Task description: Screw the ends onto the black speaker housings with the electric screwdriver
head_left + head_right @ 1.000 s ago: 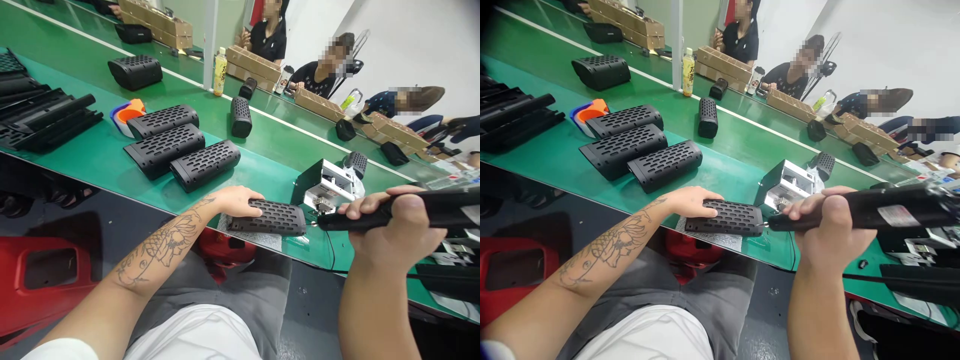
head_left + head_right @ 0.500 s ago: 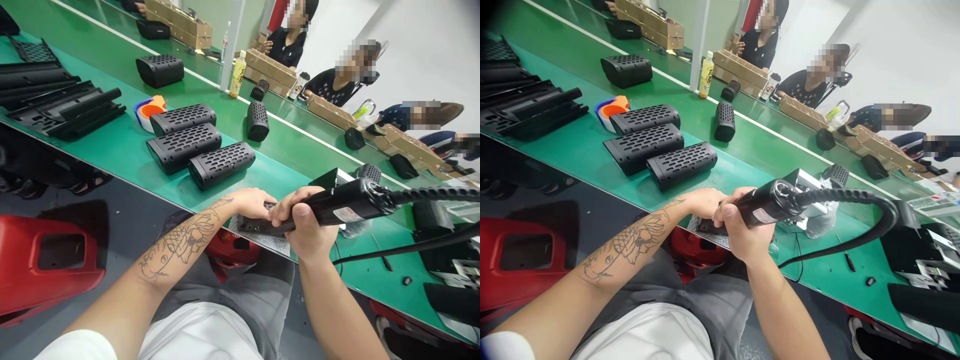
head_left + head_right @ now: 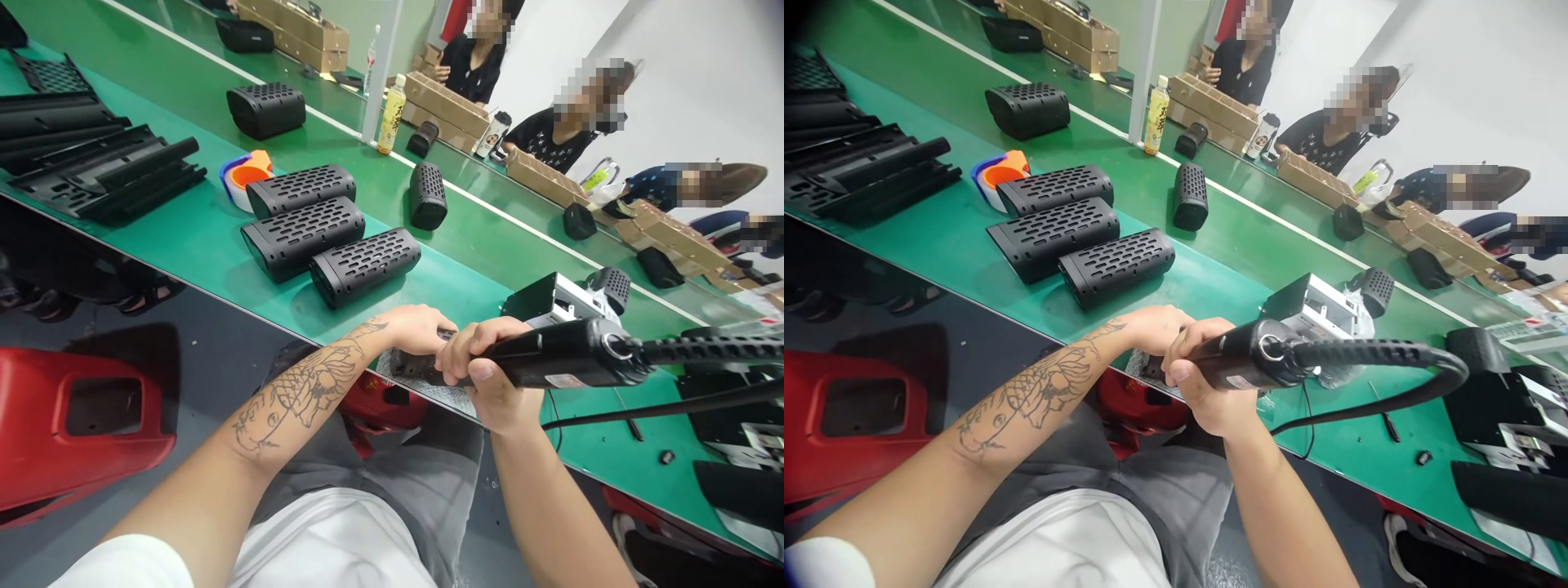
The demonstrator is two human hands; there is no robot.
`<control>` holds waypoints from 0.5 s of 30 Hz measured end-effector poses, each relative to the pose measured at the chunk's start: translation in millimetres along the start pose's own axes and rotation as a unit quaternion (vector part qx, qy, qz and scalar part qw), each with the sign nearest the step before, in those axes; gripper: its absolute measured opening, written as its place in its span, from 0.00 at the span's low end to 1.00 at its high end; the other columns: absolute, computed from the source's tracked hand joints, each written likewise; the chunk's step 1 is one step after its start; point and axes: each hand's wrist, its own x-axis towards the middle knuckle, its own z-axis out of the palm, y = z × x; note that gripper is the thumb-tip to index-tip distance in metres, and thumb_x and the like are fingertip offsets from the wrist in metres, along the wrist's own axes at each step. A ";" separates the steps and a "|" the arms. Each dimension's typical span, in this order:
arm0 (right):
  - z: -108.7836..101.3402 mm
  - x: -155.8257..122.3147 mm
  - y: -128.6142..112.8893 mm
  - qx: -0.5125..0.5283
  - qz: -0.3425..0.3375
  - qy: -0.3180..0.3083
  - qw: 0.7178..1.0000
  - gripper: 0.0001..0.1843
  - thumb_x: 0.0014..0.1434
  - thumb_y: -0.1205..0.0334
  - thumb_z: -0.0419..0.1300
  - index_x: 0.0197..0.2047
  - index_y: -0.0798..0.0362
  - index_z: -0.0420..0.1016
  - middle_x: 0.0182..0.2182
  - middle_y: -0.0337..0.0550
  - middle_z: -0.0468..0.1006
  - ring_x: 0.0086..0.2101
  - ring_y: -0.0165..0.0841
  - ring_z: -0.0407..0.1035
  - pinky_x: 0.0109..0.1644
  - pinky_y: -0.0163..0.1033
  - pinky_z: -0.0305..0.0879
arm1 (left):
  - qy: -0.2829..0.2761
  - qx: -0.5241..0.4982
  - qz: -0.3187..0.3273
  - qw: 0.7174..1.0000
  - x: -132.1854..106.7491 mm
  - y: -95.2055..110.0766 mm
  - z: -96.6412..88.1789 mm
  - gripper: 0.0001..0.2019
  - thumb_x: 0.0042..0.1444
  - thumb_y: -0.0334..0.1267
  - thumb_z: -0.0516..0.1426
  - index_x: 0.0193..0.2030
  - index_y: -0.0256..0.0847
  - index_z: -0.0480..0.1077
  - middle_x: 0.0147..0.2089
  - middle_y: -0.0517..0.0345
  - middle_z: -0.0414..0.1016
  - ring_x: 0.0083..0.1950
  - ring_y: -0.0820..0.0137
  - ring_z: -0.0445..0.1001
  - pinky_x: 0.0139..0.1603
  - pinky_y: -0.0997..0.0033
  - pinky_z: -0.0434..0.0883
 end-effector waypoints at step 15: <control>-98.9 18.7 -36.7 -0.105 -0.072 0.345 0.930 0.04 0.62 0.60 0.72 0.39 0.47 0.82 0.19 0.30 0.73 0.17 0.33 0.69 0.24 0.42 0.76 | 0.124 0.057 0.115 0.984 -62.3 -29.4 29.8 0.54 0.50 0.47 0.79 0.85 0.55 0.70 0.85 0.43 0.69 0.82 0.42 0.74 0.84 0.46 0.73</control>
